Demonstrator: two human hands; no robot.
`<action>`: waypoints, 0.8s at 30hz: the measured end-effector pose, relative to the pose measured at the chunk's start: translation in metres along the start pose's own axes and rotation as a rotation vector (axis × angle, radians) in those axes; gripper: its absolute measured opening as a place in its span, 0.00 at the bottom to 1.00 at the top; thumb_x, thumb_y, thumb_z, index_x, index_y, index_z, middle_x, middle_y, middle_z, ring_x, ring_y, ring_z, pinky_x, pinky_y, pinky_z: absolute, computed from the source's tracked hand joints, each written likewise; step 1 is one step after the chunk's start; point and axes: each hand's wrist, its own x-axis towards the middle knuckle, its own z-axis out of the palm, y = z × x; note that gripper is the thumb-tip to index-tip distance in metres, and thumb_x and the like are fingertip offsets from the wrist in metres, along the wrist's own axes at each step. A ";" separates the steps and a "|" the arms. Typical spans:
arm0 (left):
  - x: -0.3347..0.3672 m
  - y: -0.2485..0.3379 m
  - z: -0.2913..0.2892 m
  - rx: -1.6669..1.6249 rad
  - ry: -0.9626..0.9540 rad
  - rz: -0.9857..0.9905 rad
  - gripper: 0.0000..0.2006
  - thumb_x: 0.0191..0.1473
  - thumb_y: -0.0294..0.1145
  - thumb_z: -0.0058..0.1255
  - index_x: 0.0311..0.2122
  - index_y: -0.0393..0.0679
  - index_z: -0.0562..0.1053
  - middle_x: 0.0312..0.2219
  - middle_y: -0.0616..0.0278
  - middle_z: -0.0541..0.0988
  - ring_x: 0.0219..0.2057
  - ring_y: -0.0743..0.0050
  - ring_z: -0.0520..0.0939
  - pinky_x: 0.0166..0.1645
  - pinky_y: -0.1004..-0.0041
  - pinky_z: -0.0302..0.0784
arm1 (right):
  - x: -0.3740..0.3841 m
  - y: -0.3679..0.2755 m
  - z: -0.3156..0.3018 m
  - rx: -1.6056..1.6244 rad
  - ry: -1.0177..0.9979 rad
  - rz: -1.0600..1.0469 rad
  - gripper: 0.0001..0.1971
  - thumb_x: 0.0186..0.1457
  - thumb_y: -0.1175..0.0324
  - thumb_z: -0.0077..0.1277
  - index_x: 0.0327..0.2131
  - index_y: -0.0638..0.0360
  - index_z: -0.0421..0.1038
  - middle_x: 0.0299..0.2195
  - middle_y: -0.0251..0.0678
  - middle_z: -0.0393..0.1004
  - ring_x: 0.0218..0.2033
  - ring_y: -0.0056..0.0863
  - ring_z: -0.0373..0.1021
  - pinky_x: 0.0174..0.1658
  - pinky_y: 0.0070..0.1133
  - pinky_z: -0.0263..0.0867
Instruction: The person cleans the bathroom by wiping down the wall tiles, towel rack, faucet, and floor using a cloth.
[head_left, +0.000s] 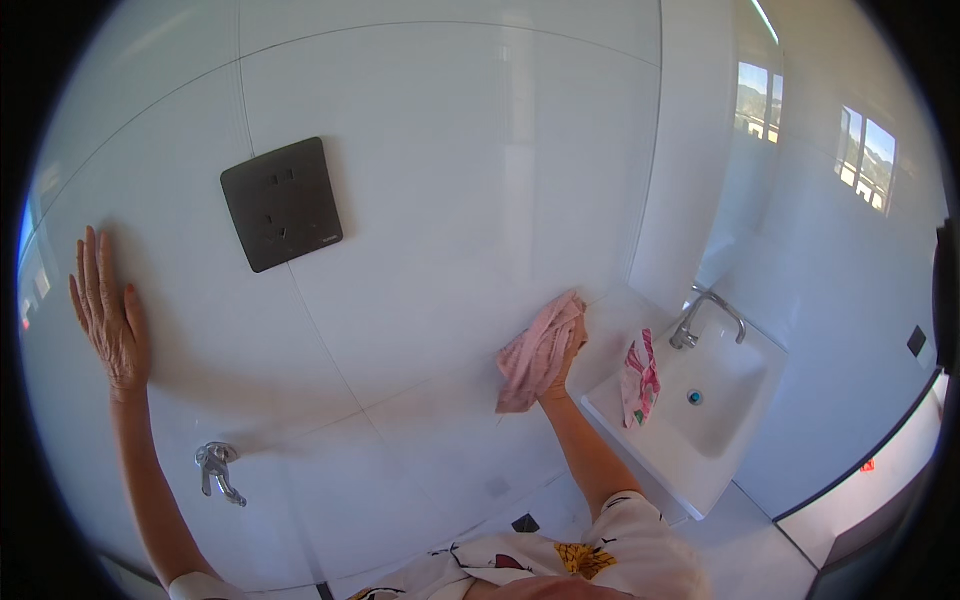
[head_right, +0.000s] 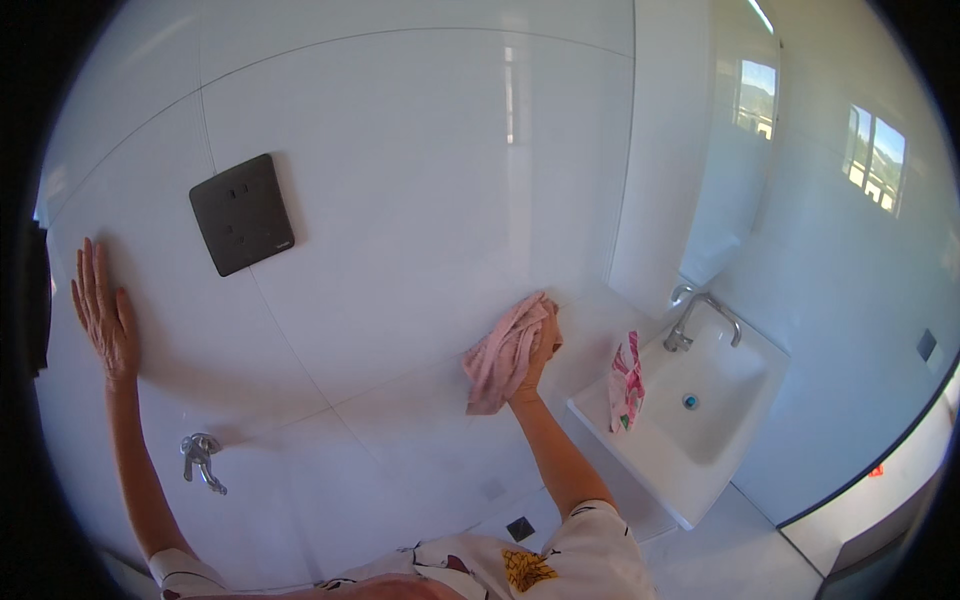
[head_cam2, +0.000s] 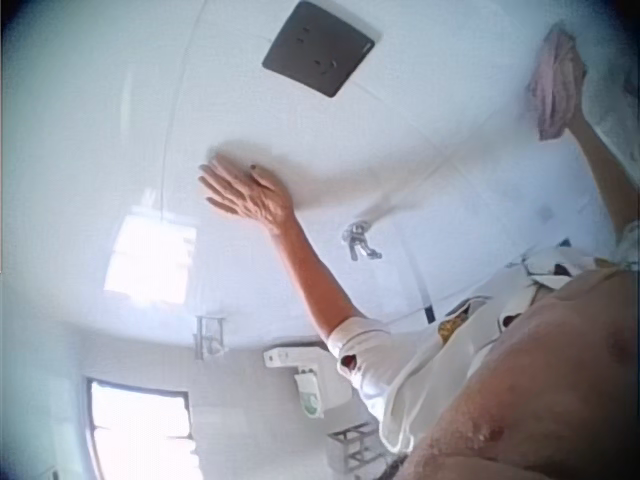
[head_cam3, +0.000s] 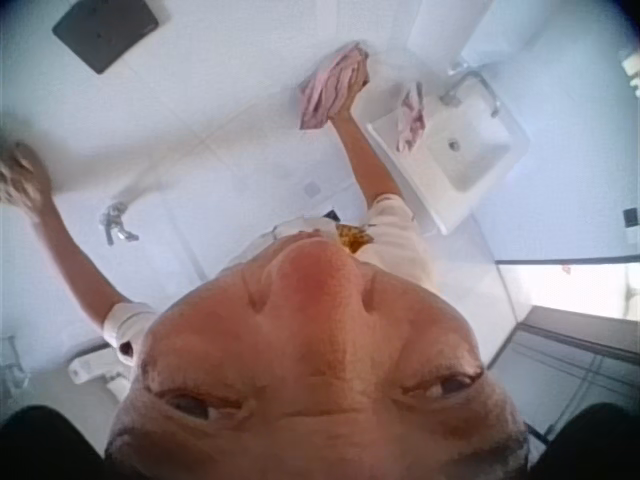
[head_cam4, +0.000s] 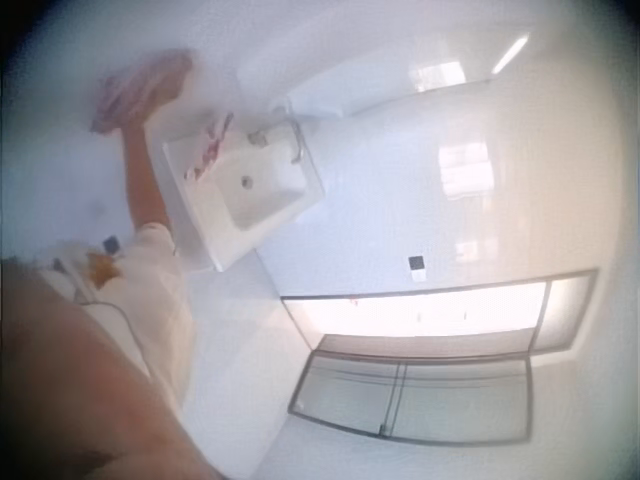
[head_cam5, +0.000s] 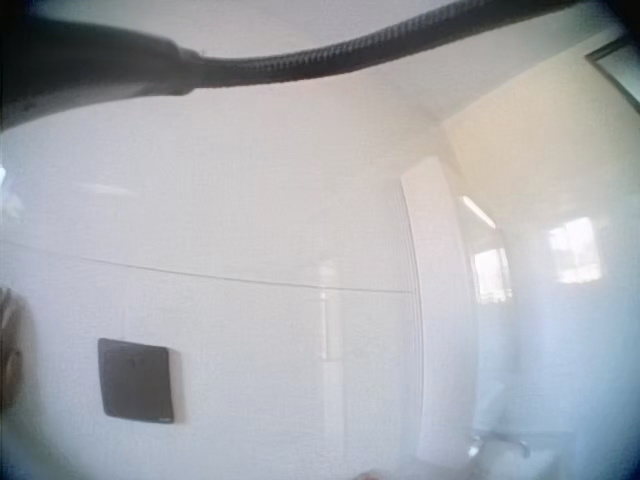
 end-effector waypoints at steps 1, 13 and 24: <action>-0.001 -0.003 -0.004 -0.010 -0.031 -0.009 0.23 0.60 0.44 0.27 0.61 0.56 0.57 0.61 0.65 0.56 0.63 0.69 0.52 0.66 0.61 0.40 | 0.002 -0.006 -0.002 0.037 -0.037 0.134 0.27 0.60 0.60 0.36 0.60 0.60 0.47 0.59 0.39 0.52 0.59 0.32 0.51 0.61 0.23 0.47; -0.003 -0.008 -0.006 0.020 -0.054 0.026 0.23 0.60 0.40 0.25 0.60 0.54 0.58 0.61 0.62 0.56 0.63 0.65 0.52 0.66 0.61 0.43 | 0.398 -0.133 -0.124 0.040 0.094 -0.460 0.16 0.50 0.60 0.47 0.40 0.59 0.65 0.34 0.40 0.68 0.35 0.36 0.64 0.39 0.29 0.62; -0.010 -0.006 -0.010 0.041 -0.115 0.017 0.24 0.60 0.42 0.25 0.60 0.53 0.58 0.60 0.62 0.57 0.63 0.66 0.53 0.66 0.60 0.42 | 0.499 -0.202 -0.064 0.377 0.412 -0.582 0.26 0.52 0.60 0.48 0.51 0.63 0.59 0.48 0.52 0.64 0.50 0.48 0.60 0.52 0.34 0.56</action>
